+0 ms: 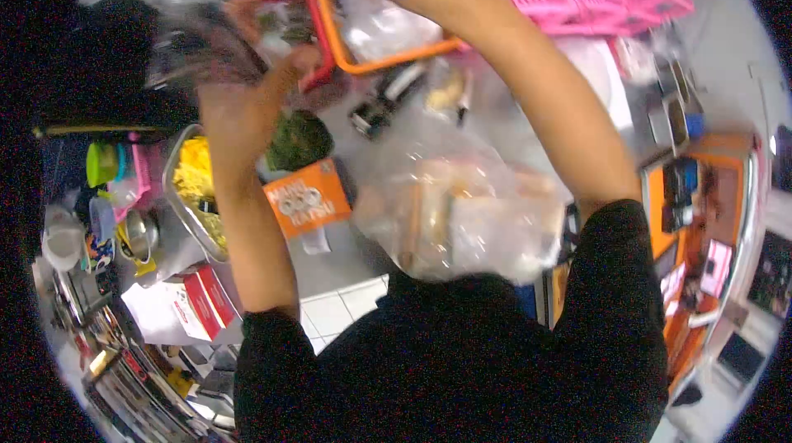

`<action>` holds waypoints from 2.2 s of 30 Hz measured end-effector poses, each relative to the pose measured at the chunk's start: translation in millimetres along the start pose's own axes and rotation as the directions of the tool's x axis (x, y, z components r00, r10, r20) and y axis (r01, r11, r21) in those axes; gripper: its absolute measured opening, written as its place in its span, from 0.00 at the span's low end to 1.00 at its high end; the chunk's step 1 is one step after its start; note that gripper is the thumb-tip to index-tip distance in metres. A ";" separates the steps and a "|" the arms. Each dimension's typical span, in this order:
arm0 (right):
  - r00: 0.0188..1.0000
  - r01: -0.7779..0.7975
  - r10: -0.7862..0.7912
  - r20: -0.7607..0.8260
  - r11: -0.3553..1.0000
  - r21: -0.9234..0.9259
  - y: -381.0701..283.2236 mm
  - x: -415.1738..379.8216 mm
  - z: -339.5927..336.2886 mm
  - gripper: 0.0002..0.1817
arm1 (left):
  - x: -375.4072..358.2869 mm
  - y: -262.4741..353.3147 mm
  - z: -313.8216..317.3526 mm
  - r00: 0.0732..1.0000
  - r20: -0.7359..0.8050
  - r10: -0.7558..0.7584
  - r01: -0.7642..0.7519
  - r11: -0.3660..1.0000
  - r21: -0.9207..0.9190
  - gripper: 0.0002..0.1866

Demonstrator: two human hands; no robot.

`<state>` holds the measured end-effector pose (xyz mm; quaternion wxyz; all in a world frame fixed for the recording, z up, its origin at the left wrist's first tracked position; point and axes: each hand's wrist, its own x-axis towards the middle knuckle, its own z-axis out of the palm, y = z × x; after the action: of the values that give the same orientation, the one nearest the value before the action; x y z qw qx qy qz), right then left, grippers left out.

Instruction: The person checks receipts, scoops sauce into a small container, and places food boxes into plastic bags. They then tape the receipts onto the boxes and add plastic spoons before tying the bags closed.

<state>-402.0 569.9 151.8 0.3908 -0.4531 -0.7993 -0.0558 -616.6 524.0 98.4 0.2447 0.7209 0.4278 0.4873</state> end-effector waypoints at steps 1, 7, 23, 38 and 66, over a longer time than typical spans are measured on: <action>0.986 0.076 -0.033 -0.165 0.962 0.263 -17.5 -1.3 -16.1 0.13 | 3.3 22.2 6.4 0.994 -0.089 0.064 -0.059 0.997 0.057 0.14; 0.948 -0.317 0.315 0.050 0.910 0.268 -134.6 -115.0 -159.3 0.26 | -29.5 103.1 4.1 0.954 -0.243 0.177 -0.205 0.974 -0.093 0.22; 0.657 -0.114 0.735 0.167 -0.122 0.986 -130.6 -390.5 -229.2 0.34 | -170.1 295.9 34.5 0.981 0.053 0.186 -0.124 0.816 -0.564 0.38; 0.780 0.001 0.618 0.098 -0.158 0.987 -158.9 -397.0 -257.4 0.37 | -270.2 156.8 165.9 0.118 0.985 -0.122 -0.012 0.992 0.124 0.17; 0.553 -0.563 0.830 0.072 0.309 0.766 -180.4 -231.5 -187.5 0.34 | -144.4 208.8 19.7 0.887 0.382 0.259 -0.145 0.942 -0.302 0.31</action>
<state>-367.1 224.0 172.4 0.6467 -0.5488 -0.3873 0.3614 -542.7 294.5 179.9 0.3718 0.8095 0.2185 0.3982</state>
